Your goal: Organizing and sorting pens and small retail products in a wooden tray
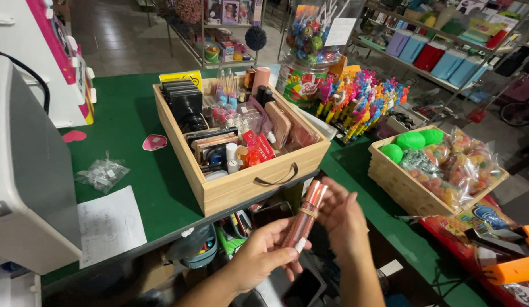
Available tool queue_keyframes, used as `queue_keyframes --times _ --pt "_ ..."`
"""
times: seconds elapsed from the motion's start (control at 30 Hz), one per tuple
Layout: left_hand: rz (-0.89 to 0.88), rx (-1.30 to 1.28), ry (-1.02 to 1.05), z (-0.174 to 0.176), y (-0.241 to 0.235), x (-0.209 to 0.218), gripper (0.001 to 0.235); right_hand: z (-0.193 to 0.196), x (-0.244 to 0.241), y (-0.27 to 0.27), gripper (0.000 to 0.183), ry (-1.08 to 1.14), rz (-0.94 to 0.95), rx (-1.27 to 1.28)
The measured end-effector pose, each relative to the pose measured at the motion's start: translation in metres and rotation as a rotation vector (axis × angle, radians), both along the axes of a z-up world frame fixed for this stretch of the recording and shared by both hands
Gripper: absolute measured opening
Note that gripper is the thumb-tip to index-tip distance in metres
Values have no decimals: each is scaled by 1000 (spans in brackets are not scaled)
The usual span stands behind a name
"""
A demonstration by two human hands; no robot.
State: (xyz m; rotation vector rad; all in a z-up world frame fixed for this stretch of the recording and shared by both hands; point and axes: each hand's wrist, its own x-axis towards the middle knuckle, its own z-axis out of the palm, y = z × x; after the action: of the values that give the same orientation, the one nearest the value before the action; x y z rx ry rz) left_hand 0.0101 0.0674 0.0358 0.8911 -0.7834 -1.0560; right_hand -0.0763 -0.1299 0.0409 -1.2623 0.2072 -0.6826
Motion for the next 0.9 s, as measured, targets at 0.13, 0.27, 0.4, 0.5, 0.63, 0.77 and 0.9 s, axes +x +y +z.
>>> queue_keyframes --times 0.13,0.27,0.4,0.5,0.63,0.77,0.9 --pt "207 -8 -186 -19 -11 -2 89 -5 -7 60 69 -129 364 56" --pt "130 -35 -53 -39 -23 -1 93 -26 -16 64 66 35 192 155" --pt "-21 -52 70 -44 -25 0 89 -32 -21 53 44 1 150 157" --pt "-75 -55 113 -38 -23 0 83 -30 -23 51 39 5 170 119" --pt "-118 -77 119 -25 -17 -2 76 -26 -25 51 42 39 105 36" --pt "-134 -72 77 -19 -14 -2 75 -25 -24 52 44 50 90 12" --pt "-125 -86 80 -19 -14 -3 75 -25 -23 53 45 37 80 12"
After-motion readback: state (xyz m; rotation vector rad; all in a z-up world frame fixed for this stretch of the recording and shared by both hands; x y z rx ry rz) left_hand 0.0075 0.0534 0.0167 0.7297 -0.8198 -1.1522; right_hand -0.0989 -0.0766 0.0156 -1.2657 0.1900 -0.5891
